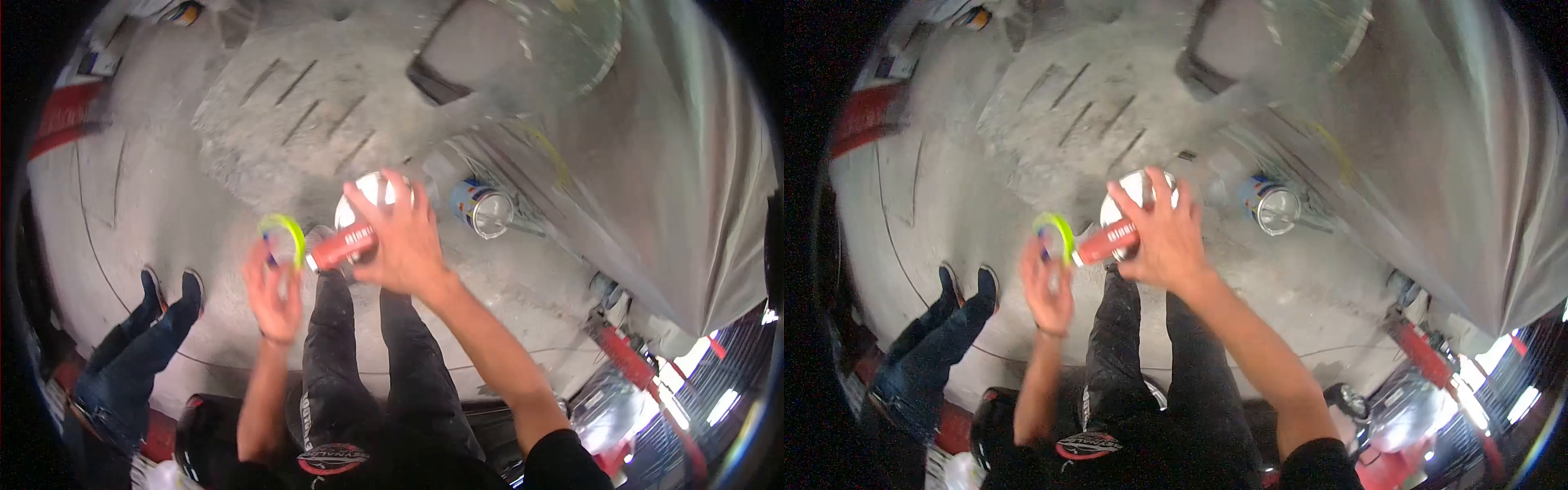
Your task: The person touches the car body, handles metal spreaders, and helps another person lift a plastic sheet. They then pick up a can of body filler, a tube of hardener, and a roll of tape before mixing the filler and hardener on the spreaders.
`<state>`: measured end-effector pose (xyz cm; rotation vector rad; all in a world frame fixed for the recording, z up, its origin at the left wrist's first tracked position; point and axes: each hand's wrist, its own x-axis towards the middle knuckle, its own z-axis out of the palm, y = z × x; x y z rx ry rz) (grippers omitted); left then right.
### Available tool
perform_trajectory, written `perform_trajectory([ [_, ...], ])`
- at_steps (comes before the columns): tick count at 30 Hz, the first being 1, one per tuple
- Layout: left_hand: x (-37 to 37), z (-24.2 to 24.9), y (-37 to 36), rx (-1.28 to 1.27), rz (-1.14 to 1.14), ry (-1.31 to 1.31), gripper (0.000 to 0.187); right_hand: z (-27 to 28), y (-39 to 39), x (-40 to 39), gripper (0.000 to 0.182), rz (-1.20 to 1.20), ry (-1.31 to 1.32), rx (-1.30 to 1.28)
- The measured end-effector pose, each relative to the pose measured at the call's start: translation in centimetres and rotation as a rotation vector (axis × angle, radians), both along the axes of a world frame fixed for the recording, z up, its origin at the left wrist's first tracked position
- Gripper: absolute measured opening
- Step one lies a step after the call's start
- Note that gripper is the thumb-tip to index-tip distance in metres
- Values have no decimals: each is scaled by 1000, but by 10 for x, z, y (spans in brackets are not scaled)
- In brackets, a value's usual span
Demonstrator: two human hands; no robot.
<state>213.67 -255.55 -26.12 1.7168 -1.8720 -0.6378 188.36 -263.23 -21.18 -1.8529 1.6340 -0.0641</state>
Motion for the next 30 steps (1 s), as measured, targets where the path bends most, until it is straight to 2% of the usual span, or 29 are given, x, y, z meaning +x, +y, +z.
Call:
perform_trajectory([
  [2,-37,8,61,166,-42,114,21,2,42,-38,113,-74,63,107],
  [5,-100,-28,107,313,-98,224,19,-26,106,-107,113,-205,146,207],
  [7,-141,-81,115,323,-171,171,18,-64,142,-159,115,-260,257,237],
  [9,-184,-140,100,369,-243,101,16,-123,170,-216,112,-260,311,128],
  [12,-236,-252,73,363,-321,-21,16,-183,165,-262,114,-433,416,220],
  [15,-271,-328,29,438,-420,-215,30,-238,154,-286,116,-477,450,144],
  [18,-282,-386,31,294,-293,-254,44,-284,150,-296,119,-448,489,43],
  [19,-264,-388,37,465,-284,-25,55,-294,156,-300,120,-446,473,37],
  [21,-213,-368,58,781,-28,112,57,-297,157,-296,121,-446,488,99],
  [23,-133,-350,87,947,701,693,59,-263,140,-282,119,-431,539,236],
  [24,-94,-334,93,971,1053,1022,61,-242,127,-280,116,-437,449,197],
  [25,-70,-278,71,856,1184,1060,67,-222,113,-277,114,-439,358,162],
  [27,-17,-218,44,619,1175,1232,84,-199,86,-287,108,-459,-42,-60],
  [29,3,-151,-9,521,1040,1319,105,-100,6,-240,92,-603,-563,-79],
  [30,8,-135,-33,562,1032,1319,108,-60,-30,-225,85,-616,-708,-74],
])
